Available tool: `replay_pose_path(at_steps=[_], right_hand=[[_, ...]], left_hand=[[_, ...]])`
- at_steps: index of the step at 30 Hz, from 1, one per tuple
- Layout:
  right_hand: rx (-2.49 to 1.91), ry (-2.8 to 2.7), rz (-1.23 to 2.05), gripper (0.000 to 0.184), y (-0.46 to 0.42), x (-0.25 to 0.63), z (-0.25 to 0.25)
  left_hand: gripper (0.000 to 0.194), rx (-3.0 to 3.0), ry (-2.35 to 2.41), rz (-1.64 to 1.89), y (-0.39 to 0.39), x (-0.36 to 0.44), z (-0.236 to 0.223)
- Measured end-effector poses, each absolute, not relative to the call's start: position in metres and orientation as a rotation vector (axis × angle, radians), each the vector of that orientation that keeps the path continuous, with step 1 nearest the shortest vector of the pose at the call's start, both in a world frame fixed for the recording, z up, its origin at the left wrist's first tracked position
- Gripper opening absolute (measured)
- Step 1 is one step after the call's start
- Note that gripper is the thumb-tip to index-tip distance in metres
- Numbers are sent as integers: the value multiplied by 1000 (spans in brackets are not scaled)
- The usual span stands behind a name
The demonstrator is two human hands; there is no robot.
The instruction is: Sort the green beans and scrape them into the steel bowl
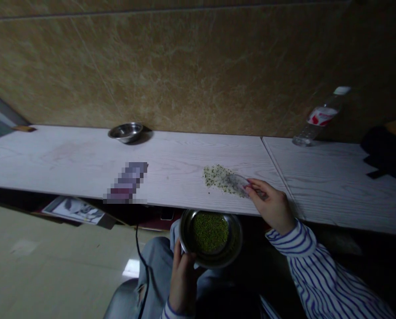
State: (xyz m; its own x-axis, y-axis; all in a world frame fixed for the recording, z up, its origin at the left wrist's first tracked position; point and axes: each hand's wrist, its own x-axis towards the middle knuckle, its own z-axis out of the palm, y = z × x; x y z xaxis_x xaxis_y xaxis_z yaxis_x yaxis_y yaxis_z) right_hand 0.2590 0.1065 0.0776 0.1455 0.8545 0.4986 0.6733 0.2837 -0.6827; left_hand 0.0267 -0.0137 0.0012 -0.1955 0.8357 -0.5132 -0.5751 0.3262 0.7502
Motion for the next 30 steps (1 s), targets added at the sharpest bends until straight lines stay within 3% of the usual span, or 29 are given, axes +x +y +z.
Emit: replay_pose_path(at_steps=[5,20,30], right_hand=[[-1475,-1533,384,30,108,266,75],[-1467,-1896,381,25,112,217,88],[-1368,-1904,636,19,92,218,95]], left_hand=[[64,264,1198,1305,-9,25,9],[79,245,1165,1253,9,7,21],[79,234,1197,1223,16,6,27]])
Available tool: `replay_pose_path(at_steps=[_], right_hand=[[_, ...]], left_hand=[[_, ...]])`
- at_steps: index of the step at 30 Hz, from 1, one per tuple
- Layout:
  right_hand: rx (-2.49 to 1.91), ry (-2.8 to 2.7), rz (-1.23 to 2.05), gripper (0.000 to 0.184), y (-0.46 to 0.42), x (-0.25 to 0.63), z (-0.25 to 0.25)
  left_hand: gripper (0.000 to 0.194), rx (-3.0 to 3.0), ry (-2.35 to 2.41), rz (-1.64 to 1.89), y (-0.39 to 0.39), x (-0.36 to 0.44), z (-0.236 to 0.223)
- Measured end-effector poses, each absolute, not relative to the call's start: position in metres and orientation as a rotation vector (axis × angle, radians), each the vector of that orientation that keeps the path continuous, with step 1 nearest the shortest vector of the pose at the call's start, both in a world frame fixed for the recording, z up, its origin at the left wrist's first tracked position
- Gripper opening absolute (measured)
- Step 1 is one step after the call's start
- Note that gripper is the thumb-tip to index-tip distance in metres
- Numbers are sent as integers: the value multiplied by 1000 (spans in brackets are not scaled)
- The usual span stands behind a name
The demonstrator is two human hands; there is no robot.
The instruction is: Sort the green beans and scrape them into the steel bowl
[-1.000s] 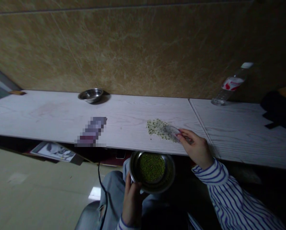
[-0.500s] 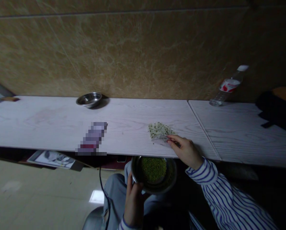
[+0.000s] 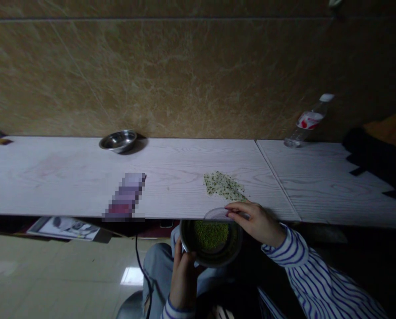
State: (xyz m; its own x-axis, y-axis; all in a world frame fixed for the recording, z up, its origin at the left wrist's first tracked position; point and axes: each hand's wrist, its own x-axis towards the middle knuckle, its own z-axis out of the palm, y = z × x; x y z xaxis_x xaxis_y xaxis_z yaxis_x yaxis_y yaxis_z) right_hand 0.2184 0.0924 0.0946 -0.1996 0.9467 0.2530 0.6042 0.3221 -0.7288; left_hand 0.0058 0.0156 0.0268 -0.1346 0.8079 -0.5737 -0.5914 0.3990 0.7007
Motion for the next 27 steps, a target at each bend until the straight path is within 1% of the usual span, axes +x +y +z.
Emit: replay_pose_path(at_steps=[3,6,9,12,17,23,27], right_hand=[[-1443,-1699,725,23,91,237,92],[-1488,-1442,720,35,91,266,91],[-1535,-1447,659,41,90,298,94],[-1571,-1633,701,38,94,324,101],[-1503,-1870,1013,36,129,341,114],[-1293,-1990,1297,33,186,318,117],[-1192,-1998,1403,30,212,297,114]], left_hand=[[78,237,1196,1195,15,8,29],[76,255,1191,1165,12,10,28],[79,240,1178,1140,9,12,25],[79,230,1182,1120,7,15,21],[78,232,1199,1091,11,18,23],[81,210,1239,1100,16,20,25],[78,187,1251,1119,17,19,24]])
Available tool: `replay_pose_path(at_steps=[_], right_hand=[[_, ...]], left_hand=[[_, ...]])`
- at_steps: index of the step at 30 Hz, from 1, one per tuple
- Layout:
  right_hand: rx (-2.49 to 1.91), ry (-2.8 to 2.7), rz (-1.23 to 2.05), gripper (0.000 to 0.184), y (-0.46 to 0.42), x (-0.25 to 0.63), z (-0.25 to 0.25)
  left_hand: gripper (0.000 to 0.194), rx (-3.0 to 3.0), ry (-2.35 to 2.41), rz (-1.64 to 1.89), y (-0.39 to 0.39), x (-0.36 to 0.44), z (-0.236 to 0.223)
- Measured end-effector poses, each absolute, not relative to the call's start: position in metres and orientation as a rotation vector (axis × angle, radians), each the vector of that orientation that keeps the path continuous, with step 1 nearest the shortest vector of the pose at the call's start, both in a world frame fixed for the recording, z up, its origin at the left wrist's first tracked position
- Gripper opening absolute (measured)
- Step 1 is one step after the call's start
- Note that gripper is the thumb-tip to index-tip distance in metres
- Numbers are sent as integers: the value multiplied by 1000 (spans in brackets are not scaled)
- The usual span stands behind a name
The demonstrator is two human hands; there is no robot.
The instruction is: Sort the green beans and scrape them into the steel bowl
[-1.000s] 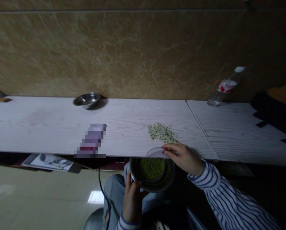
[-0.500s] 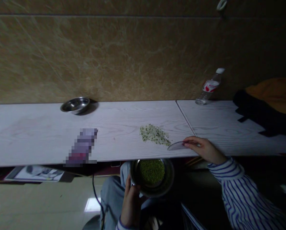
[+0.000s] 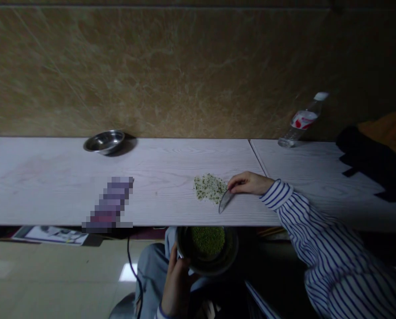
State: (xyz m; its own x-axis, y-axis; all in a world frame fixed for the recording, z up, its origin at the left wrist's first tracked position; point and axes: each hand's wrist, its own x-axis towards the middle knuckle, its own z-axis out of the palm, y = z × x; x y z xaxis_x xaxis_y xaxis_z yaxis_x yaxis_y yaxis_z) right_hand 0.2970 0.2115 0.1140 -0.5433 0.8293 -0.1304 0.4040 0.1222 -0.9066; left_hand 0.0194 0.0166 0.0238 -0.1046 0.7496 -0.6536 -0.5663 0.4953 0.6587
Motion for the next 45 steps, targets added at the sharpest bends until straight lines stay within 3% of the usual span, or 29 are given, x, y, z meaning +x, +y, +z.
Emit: replay_pose_path(at_steps=[15,26,35,45], right_hand=[[-1138,-1999,1408,26,252,261,112],[-1368,-1766,774,25,196,268,108],[-1504,-1686,544,20,136,269,94],[-1525,-1830,427,19,132,271,97]], left_hand=[[80,186,1274,1142,27,16,29],[83,135,1239,1136,29,16,29],[85,102,1201,1106,31,11,24],[81,86,1194,1120,30,11,21]])
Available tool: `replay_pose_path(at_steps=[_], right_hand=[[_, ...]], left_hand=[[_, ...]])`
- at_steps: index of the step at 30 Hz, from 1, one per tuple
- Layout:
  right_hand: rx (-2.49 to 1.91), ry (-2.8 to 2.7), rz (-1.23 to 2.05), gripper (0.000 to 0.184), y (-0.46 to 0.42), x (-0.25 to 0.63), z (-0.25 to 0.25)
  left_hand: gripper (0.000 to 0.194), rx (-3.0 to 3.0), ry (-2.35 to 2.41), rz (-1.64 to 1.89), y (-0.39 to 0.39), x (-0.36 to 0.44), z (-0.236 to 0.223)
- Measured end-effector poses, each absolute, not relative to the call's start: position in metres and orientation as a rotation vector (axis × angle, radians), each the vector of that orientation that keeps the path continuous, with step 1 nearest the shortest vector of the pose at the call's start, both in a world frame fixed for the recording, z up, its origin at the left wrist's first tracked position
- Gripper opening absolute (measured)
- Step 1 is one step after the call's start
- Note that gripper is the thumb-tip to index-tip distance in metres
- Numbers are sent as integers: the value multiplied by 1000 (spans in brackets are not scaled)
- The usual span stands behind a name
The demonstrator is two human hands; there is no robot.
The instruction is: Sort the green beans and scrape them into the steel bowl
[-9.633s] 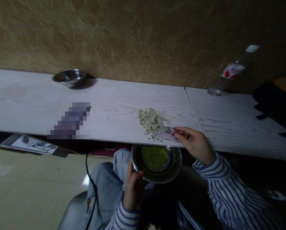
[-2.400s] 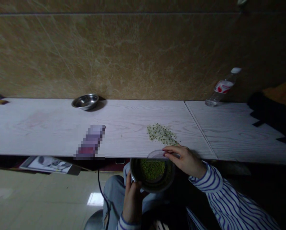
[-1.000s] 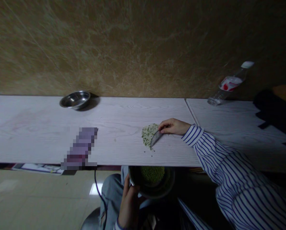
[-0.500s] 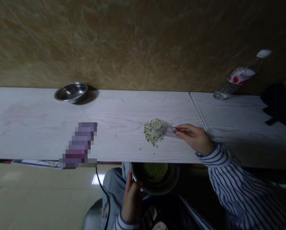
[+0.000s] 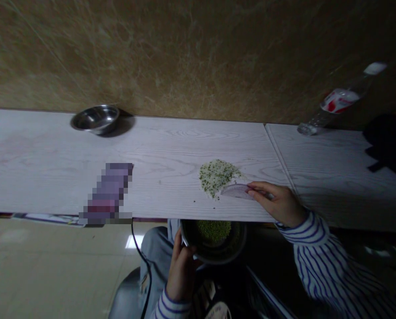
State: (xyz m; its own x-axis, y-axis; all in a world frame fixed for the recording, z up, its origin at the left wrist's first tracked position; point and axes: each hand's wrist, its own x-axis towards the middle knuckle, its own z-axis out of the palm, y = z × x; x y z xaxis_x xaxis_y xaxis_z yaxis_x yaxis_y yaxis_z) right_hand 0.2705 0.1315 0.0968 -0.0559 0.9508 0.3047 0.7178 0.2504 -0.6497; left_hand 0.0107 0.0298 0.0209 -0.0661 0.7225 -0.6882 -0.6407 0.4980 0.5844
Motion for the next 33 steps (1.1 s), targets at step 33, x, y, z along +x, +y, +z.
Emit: replay_pose_path(at_steps=[33], right_hand=[[-1567,-1700,586,19,117,255,95]], left_hand=[[73,105,1177,1161,31,10,28]])
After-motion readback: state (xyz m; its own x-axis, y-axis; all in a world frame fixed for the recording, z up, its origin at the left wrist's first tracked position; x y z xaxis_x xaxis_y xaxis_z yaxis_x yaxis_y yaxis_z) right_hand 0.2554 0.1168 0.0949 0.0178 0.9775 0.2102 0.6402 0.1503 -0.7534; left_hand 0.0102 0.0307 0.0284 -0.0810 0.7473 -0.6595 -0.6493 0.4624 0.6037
